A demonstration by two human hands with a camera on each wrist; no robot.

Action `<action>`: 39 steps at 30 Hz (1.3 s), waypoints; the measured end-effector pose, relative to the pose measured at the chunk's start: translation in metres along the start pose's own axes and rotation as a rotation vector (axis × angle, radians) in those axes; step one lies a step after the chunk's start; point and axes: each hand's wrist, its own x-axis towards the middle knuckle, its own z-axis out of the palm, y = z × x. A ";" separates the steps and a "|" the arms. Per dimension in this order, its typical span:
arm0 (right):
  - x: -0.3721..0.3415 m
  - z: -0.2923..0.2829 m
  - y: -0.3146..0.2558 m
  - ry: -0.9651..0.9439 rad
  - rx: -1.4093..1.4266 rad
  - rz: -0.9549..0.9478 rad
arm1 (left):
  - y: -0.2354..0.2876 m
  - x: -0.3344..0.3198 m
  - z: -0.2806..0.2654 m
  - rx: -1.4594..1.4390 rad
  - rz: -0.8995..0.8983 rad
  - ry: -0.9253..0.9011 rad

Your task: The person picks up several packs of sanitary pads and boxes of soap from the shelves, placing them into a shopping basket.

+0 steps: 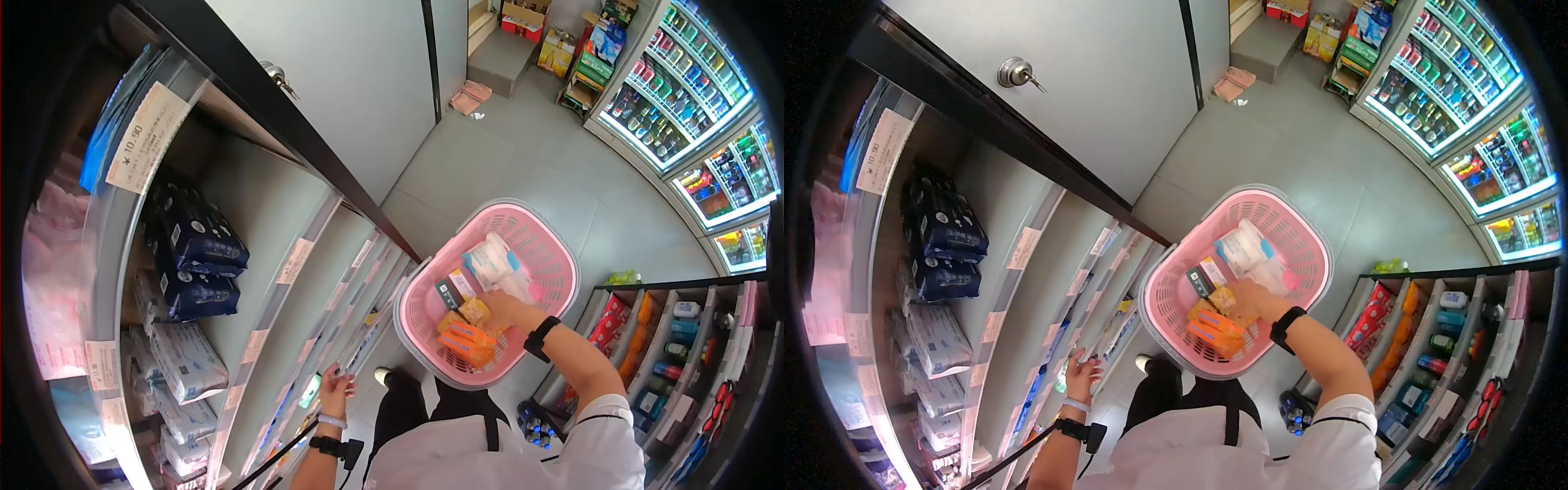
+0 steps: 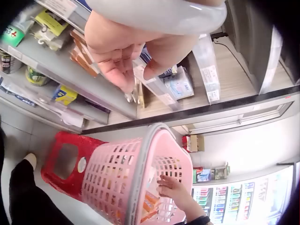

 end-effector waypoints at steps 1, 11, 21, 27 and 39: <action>-0.003 0.005 -0.003 0.023 0.062 -0.051 | -0.003 -0.005 -0.004 -0.001 -0.005 0.002; -0.044 0.032 -0.079 0.049 -0.026 0.033 | -0.017 -0.027 -0.022 -0.042 -0.007 0.000; -0.034 0.033 -0.026 0.022 0.412 0.042 | 0.018 -0.065 0.009 0.032 0.143 -0.203; -0.097 -0.031 -0.078 -0.229 1.395 -0.026 | 0.058 -0.067 0.061 0.064 0.192 -0.535; -0.106 -0.033 -0.180 -0.539 1.559 -0.393 | 0.078 -0.109 0.037 -0.232 0.252 -0.723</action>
